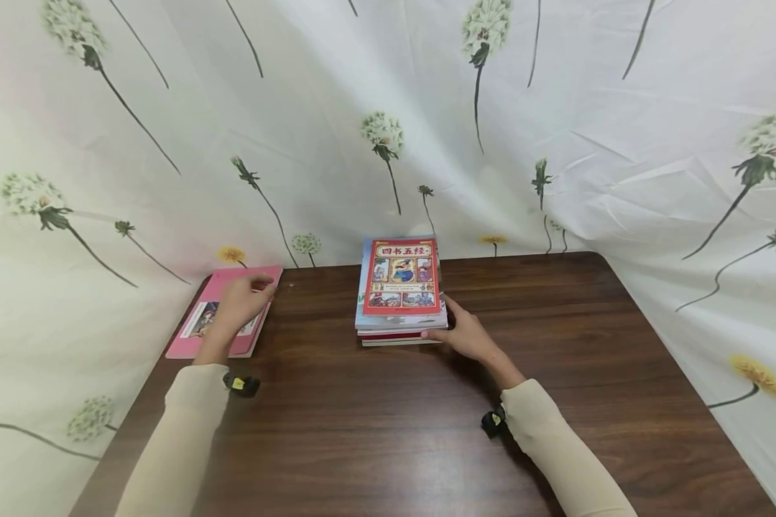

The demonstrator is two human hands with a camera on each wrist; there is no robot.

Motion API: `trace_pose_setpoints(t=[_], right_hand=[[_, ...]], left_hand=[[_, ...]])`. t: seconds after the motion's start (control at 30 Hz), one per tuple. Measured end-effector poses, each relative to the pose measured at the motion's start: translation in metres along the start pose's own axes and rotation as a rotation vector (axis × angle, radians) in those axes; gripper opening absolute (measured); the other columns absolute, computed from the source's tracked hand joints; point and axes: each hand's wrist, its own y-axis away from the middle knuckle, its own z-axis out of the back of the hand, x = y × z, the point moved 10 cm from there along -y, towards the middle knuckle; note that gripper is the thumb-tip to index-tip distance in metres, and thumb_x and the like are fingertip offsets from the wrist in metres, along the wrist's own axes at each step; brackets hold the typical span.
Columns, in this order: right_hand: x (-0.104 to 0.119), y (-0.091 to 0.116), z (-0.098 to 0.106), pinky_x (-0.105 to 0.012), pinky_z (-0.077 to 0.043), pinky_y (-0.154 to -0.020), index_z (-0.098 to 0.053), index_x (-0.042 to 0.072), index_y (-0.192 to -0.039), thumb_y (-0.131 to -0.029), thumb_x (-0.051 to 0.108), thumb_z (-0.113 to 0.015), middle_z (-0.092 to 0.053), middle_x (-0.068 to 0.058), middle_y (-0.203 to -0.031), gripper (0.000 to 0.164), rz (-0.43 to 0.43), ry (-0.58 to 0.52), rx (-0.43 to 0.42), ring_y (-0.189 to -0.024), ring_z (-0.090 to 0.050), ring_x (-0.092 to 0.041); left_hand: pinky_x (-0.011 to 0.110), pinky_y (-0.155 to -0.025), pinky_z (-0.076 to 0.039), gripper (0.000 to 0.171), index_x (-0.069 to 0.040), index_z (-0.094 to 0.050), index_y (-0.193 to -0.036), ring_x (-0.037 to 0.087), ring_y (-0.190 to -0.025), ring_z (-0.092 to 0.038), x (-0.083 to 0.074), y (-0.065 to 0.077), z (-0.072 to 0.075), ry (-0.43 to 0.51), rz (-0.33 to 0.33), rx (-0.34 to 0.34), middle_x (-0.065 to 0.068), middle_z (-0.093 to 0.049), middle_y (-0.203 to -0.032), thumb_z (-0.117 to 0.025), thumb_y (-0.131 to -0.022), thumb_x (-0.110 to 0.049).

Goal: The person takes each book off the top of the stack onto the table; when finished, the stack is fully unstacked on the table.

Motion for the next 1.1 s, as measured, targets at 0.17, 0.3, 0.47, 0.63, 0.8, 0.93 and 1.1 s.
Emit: trace_pose_setpoints(t=[0.17, 0.3, 0.47, 0.63, 0.8, 0.93, 1.1], right_hand=[[0.001, -0.001, -0.001, -0.065, -0.039, -0.122, -0.021, 0.008, -0.171, -0.095, 0.040, -0.082, -0.053, -0.023, -0.158, 0.102, 0.003, 0.002, 0.005, -0.144, -0.050, -0.040], [0.000, -0.001, -0.002, -0.065, -0.038, -0.123, -0.021, 0.008, -0.171, -0.096, 0.041, -0.081, -0.053, -0.023, -0.157, 0.102, 0.002, 0.005, 0.011, -0.145, -0.050, -0.040], [0.002, 0.000, 0.000, -0.066, -0.037, -0.123, -0.023, 0.008, -0.171, -0.095, 0.041, -0.082, -0.054, -0.023, -0.157, 0.102, 0.005, 0.001, 0.001, -0.143, -0.051, -0.039], [0.002, 0.001, 0.000, -0.066, -0.037, -0.123, -0.022, 0.008, -0.171, -0.095, 0.041, -0.081, -0.053, -0.023, -0.157, 0.102, 0.009, 0.001, 0.006, -0.144, -0.050, -0.040], [0.001, 0.002, 0.000, -0.066, -0.038, -0.123, -0.021, 0.007, -0.171, -0.096, 0.042, -0.081, -0.054, -0.024, -0.156, 0.102, 0.008, -0.004, 0.006, -0.142, -0.052, -0.040], [0.002, 0.002, -0.002, -0.067, -0.035, -0.124, -0.021, 0.008, -0.171, -0.095, 0.044, -0.081, -0.052, -0.024, -0.158, 0.103, 0.001, 0.002, 0.010, -0.147, -0.048, -0.042], [0.001, 0.001, -0.001, -0.069, -0.032, -0.125, -0.022, 0.008, -0.171, -0.095, 0.046, -0.081, -0.052, -0.023, -0.158, 0.104, -0.004, 0.002, 0.012, -0.146, -0.047, -0.041]], left_hand=[[0.048, -0.084, -0.058, 0.035, 0.008, -0.074, -0.120, 0.039, -0.095, -0.072, -0.031, 0.002, -0.009, 0.021, 0.020, -0.038, 0.028, -0.077, -0.110, -0.062, -0.104, -0.020], [0.039, -0.079, -0.057, 0.035, 0.005, -0.073, -0.123, 0.037, -0.096, -0.074, -0.051, 0.006, -0.025, 0.100, 0.052, 0.018, 0.024, -0.078, -0.111, -0.060, -0.105, -0.022], [0.038, -0.079, -0.062, 0.035, 0.001, -0.071, -0.126, 0.039, -0.102, -0.078, -0.079, 0.008, -0.044, 0.190, 0.079, 0.085, 0.020, -0.079, -0.110, -0.057, -0.107, -0.025], [0.038, -0.078, -0.066, 0.031, 0.000, -0.072, -0.123, 0.036, -0.096, -0.079, -0.102, 0.008, -0.061, 0.228, 0.087, 0.108, 0.019, -0.080, -0.104, -0.060, -0.106, -0.023], [0.038, -0.077, -0.066, 0.033, 0.001, -0.070, -0.125, 0.035, -0.093, -0.080, -0.118, 0.008, -0.079, 0.239, 0.084, 0.144, 0.020, -0.079, -0.104, -0.061, -0.106, -0.024], [0.032, -0.072, -0.058, 0.036, 0.001, -0.069, -0.125, 0.027, -0.085, -0.073, -0.126, 0.007, -0.091, 0.165, 0.081, 0.161, 0.016, -0.077, -0.105, -0.064, -0.106, -0.030], [0.029, -0.068, -0.049, 0.044, 0.005, -0.065, -0.123, 0.020, -0.084, -0.059, -0.130, 0.000, -0.107, 0.081, 0.074, 0.172, 0.018, -0.071, -0.110, -0.069, -0.104, -0.035]])
